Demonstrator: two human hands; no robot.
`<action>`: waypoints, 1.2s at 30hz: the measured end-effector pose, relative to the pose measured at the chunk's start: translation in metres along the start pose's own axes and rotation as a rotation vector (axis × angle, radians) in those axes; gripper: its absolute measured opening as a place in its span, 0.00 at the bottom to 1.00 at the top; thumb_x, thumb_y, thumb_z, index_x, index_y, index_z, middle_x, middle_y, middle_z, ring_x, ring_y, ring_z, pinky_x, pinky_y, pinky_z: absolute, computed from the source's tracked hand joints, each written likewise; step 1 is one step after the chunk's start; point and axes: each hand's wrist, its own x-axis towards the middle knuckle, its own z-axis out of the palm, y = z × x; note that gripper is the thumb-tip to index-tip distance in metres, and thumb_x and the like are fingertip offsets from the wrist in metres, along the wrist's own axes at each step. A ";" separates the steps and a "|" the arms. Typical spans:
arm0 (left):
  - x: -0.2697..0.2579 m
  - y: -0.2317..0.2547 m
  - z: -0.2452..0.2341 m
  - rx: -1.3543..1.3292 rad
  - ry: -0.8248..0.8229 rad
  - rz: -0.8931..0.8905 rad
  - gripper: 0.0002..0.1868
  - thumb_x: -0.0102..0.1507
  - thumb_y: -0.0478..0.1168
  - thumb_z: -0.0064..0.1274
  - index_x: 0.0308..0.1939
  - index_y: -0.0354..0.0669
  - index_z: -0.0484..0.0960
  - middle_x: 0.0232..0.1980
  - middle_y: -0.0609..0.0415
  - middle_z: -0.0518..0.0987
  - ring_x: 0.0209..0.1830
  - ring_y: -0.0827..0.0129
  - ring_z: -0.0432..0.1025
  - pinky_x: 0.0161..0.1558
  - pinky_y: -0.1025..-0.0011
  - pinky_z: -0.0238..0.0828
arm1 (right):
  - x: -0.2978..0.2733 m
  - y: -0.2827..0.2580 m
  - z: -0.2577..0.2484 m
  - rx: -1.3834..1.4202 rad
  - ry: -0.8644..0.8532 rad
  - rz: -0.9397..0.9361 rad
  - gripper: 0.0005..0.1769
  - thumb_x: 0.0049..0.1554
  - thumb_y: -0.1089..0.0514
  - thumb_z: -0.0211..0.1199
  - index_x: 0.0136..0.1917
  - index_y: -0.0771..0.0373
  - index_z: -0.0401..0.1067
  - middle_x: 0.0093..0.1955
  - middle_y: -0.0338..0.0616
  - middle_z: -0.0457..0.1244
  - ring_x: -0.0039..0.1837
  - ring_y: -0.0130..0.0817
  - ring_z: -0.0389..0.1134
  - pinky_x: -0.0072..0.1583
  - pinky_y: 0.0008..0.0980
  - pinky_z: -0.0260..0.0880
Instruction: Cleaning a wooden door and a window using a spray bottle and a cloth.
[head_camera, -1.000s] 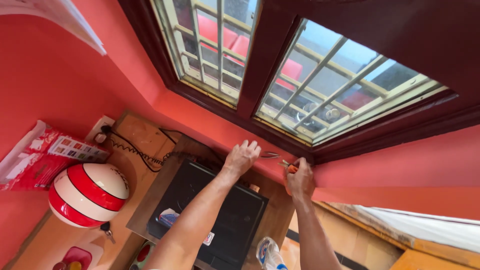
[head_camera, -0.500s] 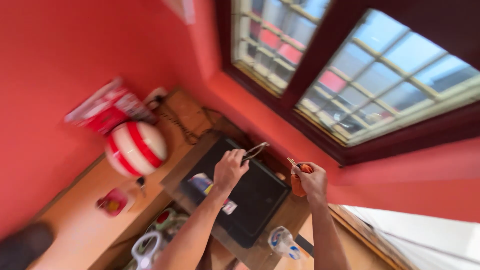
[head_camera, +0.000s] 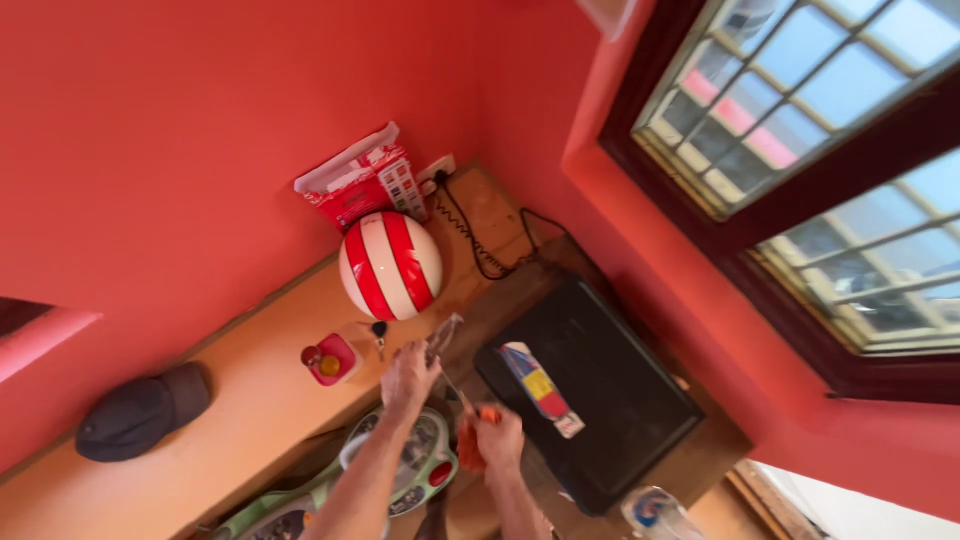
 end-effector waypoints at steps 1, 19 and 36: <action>0.003 -0.012 0.013 0.036 -0.052 0.005 0.20 0.61 0.52 0.58 0.51 0.49 0.78 0.51 0.51 0.80 0.53 0.51 0.74 0.46 0.51 0.76 | 0.006 0.033 0.019 0.095 0.005 0.131 0.11 0.49 0.55 0.75 0.44 0.61 0.82 0.35 0.41 0.73 0.36 0.28 0.71 0.42 0.31 0.73; 0.071 -0.012 0.078 0.017 -0.315 0.164 0.21 0.60 0.47 0.61 0.52 0.43 0.75 0.58 0.47 0.74 0.55 0.47 0.72 0.48 0.49 0.76 | 0.138 0.270 0.109 0.709 0.188 0.677 0.11 0.64 0.53 0.63 0.43 0.57 0.67 0.27 0.36 0.51 0.24 0.29 0.44 0.23 0.34 0.40; 0.018 -0.097 0.179 -1.014 -0.450 -0.664 0.11 0.62 0.35 0.57 0.48 0.37 0.84 0.41 0.49 0.85 0.38 0.67 0.77 0.41 0.71 0.73 | 0.127 0.107 0.135 0.856 0.167 0.379 0.16 0.61 0.59 0.64 0.62 0.59 0.78 0.51 0.36 0.72 0.47 0.27 0.71 0.45 0.30 0.71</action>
